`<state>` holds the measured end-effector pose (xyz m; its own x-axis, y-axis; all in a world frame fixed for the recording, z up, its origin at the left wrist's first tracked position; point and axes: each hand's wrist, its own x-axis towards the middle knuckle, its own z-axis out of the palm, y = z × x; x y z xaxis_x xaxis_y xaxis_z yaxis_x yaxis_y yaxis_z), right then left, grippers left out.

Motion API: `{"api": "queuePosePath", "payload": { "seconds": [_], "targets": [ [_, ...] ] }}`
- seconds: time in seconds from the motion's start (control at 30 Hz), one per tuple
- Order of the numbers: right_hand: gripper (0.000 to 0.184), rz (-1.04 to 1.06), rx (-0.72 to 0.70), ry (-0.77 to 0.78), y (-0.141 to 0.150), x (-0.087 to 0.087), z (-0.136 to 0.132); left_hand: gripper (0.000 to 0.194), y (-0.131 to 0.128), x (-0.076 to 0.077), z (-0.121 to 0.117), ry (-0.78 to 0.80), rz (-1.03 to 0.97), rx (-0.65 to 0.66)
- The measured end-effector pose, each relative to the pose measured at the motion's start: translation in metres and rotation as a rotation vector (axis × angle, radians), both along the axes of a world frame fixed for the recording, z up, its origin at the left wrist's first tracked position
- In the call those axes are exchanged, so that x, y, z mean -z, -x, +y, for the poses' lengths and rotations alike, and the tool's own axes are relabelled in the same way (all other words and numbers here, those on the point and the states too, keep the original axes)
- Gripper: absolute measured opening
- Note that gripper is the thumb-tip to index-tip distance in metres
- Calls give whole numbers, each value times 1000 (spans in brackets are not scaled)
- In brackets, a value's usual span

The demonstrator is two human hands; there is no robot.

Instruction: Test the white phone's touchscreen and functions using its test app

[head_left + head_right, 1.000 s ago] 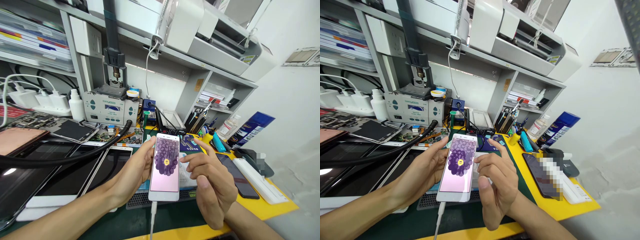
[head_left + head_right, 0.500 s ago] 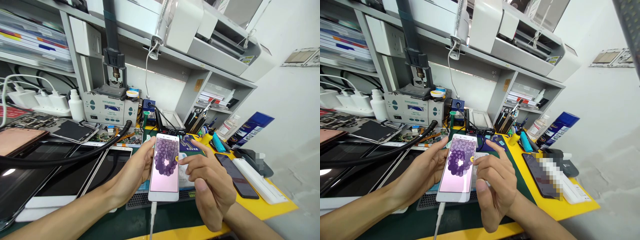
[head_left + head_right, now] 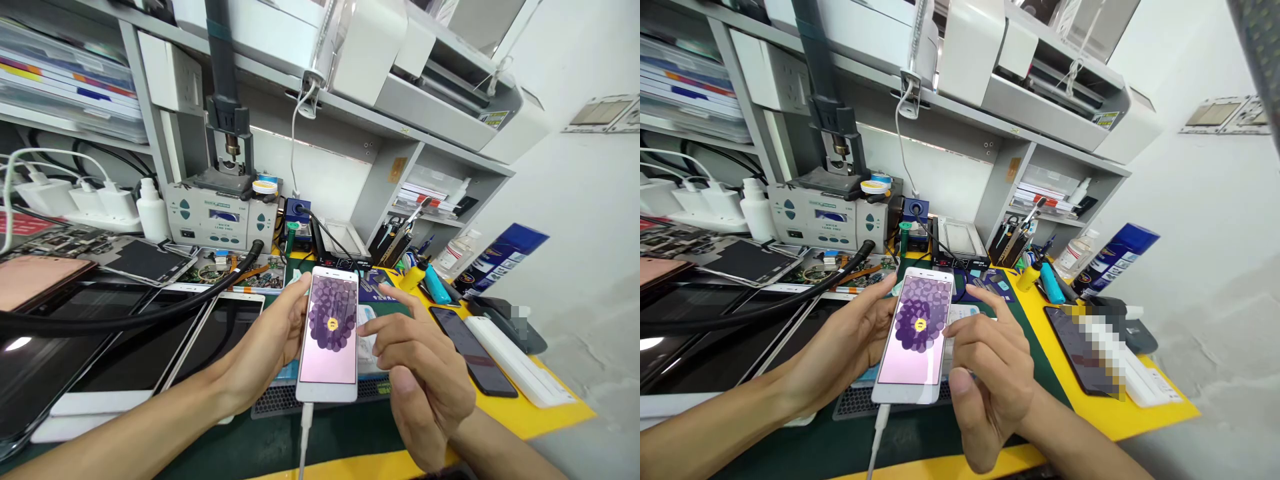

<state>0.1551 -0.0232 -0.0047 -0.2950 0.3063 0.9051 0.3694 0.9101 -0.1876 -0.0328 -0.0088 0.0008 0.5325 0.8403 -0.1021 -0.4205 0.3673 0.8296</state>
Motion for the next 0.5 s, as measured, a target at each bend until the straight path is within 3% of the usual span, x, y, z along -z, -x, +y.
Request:
{"api": "queuePosePath", "payload": {
  "seconds": [0.5],
  "targets": [
    [13,-33,-47,-25,0,-2,-3,64,-1,-1,0,-8,-8,15]
  ]
}}
